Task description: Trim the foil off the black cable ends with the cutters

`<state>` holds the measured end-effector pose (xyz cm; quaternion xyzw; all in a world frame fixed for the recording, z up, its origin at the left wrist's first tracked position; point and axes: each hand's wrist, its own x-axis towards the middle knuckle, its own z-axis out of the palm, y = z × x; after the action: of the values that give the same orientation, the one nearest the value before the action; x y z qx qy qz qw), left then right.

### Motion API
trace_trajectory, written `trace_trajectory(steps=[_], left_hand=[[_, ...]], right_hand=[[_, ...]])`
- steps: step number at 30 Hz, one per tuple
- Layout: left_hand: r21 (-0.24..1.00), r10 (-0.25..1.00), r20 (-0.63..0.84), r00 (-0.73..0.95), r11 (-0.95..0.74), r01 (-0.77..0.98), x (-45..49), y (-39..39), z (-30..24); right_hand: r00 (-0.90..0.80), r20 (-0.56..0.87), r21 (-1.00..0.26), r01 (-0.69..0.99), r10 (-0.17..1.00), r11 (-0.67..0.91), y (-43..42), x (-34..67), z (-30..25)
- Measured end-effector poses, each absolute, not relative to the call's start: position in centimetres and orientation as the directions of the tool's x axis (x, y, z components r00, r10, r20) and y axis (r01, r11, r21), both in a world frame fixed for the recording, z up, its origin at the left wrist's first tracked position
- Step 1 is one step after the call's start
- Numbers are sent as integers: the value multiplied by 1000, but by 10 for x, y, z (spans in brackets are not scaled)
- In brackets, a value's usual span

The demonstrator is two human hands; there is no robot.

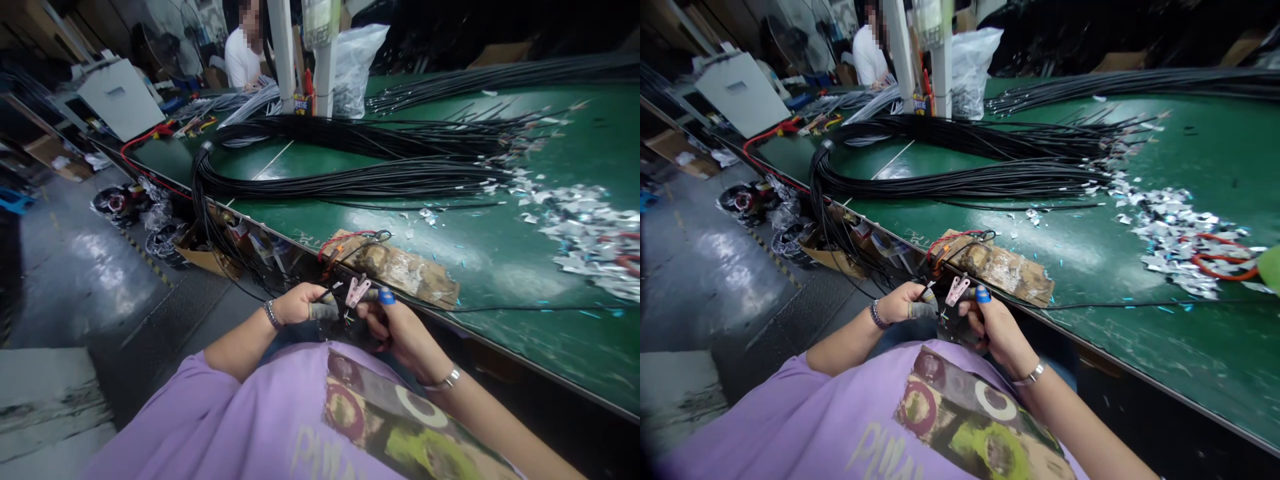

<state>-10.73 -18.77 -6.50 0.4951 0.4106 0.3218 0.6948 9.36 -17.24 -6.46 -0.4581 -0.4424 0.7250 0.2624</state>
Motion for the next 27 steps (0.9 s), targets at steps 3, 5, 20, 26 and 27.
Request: trace_trajectory(steps=[3,5,20,26,27], left_hand=[[957,883,-235,406,284,-64,-105,-183,-64],[956,888,-234,396,285,-75,-105,-183,-65],[970,874,-235,425,186,154,-103,-200,-58],[909,902,-168,397,-14,417,-104,-207,-50],[896,905,-163,394,-32,443,-105,-208,-50]], right_hand=[[-526,-440,-869,46,728,-492,-171,88,-64],[-477,-345,-934,91,809,-345,-174,88,-64],[-460,330,-778,361,824,513,-192,106,-44],[-561,375,-677,379,738,631,-194,101,-49],[-575,391,-658,372,719,655,-194,101,-50]])
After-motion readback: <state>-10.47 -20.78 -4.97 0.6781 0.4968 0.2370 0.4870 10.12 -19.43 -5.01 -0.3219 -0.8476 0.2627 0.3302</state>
